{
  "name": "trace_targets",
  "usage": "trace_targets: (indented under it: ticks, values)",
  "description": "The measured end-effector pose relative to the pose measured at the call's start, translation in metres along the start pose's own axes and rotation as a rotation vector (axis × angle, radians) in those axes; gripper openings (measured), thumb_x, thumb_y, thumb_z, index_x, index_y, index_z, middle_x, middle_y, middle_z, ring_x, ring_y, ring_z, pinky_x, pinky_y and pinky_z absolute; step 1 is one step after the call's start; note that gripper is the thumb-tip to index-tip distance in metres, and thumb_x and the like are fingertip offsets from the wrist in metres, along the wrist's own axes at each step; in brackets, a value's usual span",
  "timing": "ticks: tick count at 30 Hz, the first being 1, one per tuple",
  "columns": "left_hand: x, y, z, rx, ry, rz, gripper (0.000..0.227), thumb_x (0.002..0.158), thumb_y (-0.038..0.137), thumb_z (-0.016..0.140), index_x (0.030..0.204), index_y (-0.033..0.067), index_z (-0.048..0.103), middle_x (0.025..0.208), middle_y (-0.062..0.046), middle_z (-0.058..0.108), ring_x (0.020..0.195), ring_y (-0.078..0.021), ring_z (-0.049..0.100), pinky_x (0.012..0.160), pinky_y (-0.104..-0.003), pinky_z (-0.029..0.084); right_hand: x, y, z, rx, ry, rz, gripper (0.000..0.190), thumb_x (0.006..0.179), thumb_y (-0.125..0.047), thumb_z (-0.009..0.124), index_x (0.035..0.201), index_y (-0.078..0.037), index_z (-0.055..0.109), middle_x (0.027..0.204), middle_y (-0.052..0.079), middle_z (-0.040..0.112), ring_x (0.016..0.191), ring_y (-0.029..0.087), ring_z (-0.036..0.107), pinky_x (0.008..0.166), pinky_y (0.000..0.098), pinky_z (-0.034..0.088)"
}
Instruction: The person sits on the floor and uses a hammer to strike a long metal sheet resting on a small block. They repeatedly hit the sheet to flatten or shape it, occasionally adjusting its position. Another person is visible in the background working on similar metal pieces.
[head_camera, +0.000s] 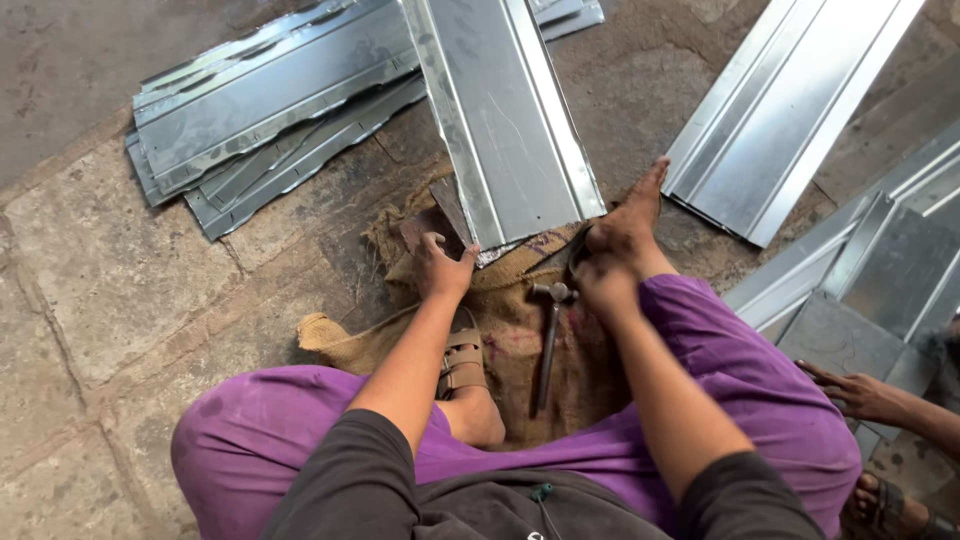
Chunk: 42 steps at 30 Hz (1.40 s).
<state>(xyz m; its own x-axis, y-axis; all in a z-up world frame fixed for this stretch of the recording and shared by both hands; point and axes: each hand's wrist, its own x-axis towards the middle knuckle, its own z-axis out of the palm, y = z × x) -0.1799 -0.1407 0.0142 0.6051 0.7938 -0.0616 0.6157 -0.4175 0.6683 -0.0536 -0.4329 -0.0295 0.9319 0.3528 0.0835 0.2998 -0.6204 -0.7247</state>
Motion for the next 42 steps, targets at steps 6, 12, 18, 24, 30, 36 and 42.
trace_targets:
  ticks: [6, 12, 18, 24, 30, 36, 42]
  values:
    - [0.001, 0.008, -0.003, 0.06, -0.04, -0.033, 0.072, 0.075, 0.054, 0.087, 0.119, 0.0124, 0.049, 0.127, -0.016, 0.056, 0.123, -0.0371, 0.051, 0.108, -0.051, 0.04, 0.109, -0.01, -0.039, 0.792, -0.013, 0.717, 0.041, 0.1, -0.024, 0.068, 0.132, 0.0, 0.06, 0.108, 0.011, 0.067, 0.079, 0.018, 0.067, 0.058, 0.0303, 0.055]
    - [0.002, 0.007, 0.003, 0.088, -0.055, -0.05, 0.069, 0.075, 0.05, 0.087, 0.119, 0.0128, 0.05, 0.126, -0.015, 0.056, 0.125, -0.0362, 0.05, 0.109, -0.049, 0.038, 0.136, -0.026, -0.027, 0.322, 0.144, 0.224, 0.092, 0.082, -0.005, 0.077, 0.148, -0.009, 0.013, 0.144, 0.017, 0.03, 0.098, 0.026, 0.068, 0.07, 0.0312, 0.057]
    - [-0.015, 0.005, 0.006, 0.032, -0.032, -0.054, 0.057, 0.085, 0.051, 0.077, 0.118, 0.0116, 0.052, 0.115, -0.015, 0.062, 0.111, -0.035, 0.06, 0.097, -0.05, 0.047, 0.117, -0.019, -0.032, 0.469, 0.115, 0.139, 0.129, 0.066, 0.015, 0.073, 0.157, -0.015, -0.012, 0.167, 0.018, 0.002, 0.098, 0.03, 0.068, 0.062, 0.0279, 0.06]
    - [-0.027, -0.002, 0.004, -0.1, -0.142, -0.372, 0.057, 0.091, 0.055, 0.066, 0.123, 0.009, 0.055, 0.112, -0.022, 0.068, 0.104, -0.0396, 0.066, 0.088, -0.051, 0.054, 0.075, 0.013, -0.01, 0.664, -0.203, 0.725, 0.046, 0.09, -0.004, 0.075, 0.132, -0.002, 0.057, 0.098, 0.011, 0.07, 0.074, 0.023, 0.069, 0.059, 0.0343, 0.058]
    - [-0.025, 0.007, 0.009, -0.104, -0.164, -0.384, 0.059, 0.104, 0.057, 0.044, 0.107, 0.0033, 0.069, 0.105, -0.023, 0.072, 0.102, -0.0429, 0.068, 0.088, -0.054, 0.054, 0.039, 0.031, -0.022, 0.712, -0.383, 0.768, 0.031, 0.094, -0.003, 0.07, 0.122, 0.004, 0.06, 0.084, 0.013, 0.067, 0.069, 0.025, 0.067, 0.056, 0.0395, 0.055]
    - [-0.037, 0.019, 0.02, 0.01, 0.045, -0.303, 0.056, 0.102, 0.055, 0.041, 0.103, 0.0052, 0.067, 0.109, -0.021, 0.072, 0.104, -0.0438, 0.068, 0.086, -0.055, 0.055, 0.02, 0.015, -0.016, 0.706, -0.379, 0.677, 0.02, 0.099, -0.008, 0.064, 0.114, 0.004, 0.07, 0.086, 0.014, 0.074, 0.066, 0.021, 0.07, 0.059, 0.0338, 0.058]
    - [-0.023, 0.011, 0.008, 0.114, 0.089, -0.181, 0.055, 0.101, 0.059, 0.042, 0.1, 0.0101, 0.066, 0.101, -0.019, 0.074, 0.097, -0.041, 0.071, 0.082, -0.053, 0.054, 0.01, -0.017, -0.013, 0.69, -0.348, 0.591, 0.022, 0.099, -0.011, 0.064, 0.114, 0.004, 0.069, 0.086, 0.011, 0.072, 0.063, 0.02, 0.069, 0.057, 0.0336, 0.061]
